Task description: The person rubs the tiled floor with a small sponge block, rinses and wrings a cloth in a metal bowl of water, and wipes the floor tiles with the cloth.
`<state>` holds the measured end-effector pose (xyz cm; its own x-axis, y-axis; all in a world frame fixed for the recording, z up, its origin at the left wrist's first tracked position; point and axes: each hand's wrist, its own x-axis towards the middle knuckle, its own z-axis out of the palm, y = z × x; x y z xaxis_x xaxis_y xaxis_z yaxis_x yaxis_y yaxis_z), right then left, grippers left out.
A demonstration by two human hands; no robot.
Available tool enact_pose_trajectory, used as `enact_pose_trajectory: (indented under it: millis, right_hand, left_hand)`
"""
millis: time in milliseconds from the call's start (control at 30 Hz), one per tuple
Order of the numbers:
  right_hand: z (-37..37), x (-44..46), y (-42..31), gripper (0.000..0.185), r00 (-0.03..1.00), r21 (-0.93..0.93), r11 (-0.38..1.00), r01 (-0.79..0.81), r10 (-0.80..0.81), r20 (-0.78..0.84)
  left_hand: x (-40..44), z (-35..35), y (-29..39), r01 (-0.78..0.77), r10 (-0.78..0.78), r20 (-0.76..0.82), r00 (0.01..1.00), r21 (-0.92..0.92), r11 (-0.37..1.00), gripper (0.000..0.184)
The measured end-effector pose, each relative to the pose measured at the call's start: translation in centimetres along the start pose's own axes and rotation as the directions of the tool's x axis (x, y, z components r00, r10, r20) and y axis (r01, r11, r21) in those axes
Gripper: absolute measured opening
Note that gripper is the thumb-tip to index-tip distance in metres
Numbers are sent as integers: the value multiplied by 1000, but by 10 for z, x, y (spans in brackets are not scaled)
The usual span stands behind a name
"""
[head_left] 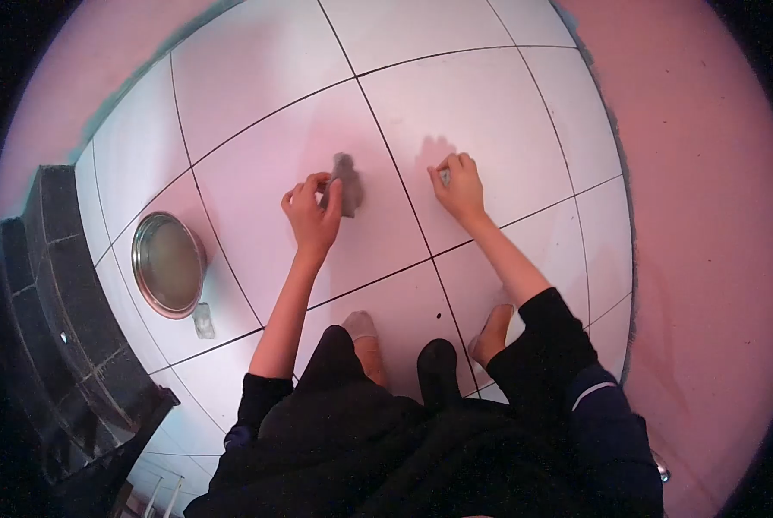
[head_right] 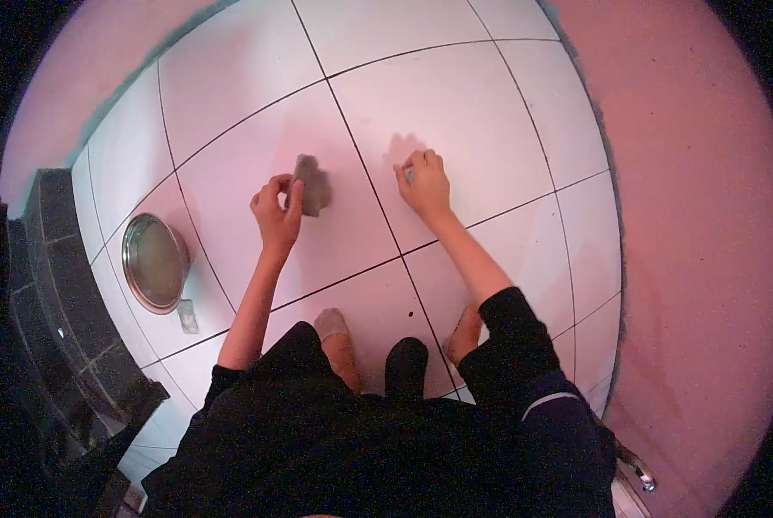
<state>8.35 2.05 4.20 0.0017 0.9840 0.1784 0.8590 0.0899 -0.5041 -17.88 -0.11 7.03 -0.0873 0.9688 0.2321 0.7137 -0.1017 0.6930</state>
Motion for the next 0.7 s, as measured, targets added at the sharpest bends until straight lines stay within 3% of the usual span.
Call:
enact_pose_trajectory:
  millis: [67,133,333,433,533,600,667,700]
  right_hand:
    - [10,-24,-2,20,999,27,999,-24,24,-37]
    - [14,-44,-6,21,997,-137,990,-16,5,-80]
    - [29,-21,5,17,975,-196,979,51,-92,-202]
    - [38,17,22,14,961,-223,975,22,-82,-264]
    - [44,85,40,8,963,-279,955,-101,23,-270]
    - [43,122,47,8,972,-304,944,-131,62,-226]
    - [44,137,49,10,952,-254,932,-259,203,-227]
    - [43,127,48,12,949,-243,932,-269,213,-233]
  left_hand:
    - [-5,-1,-17,62,-62,10,998,8,998,19]
    - [-5,-4,-25,182,-184,-5,983,-141,973,19]
    - [11,-3,-33,150,-165,-90,982,-154,977,17]
    - [18,4,-20,218,-254,-95,962,-285,933,17]
    - [23,9,-19,199,-240,-80,967,-347,917,17]
    - [19,12,-25,190,-191,21,981,-238,952,16]
    - [18,15,-20,187,-188,7,982,-180,966,15]
    - [19,17,-16,181,-195,-38,980,-240,954,16]
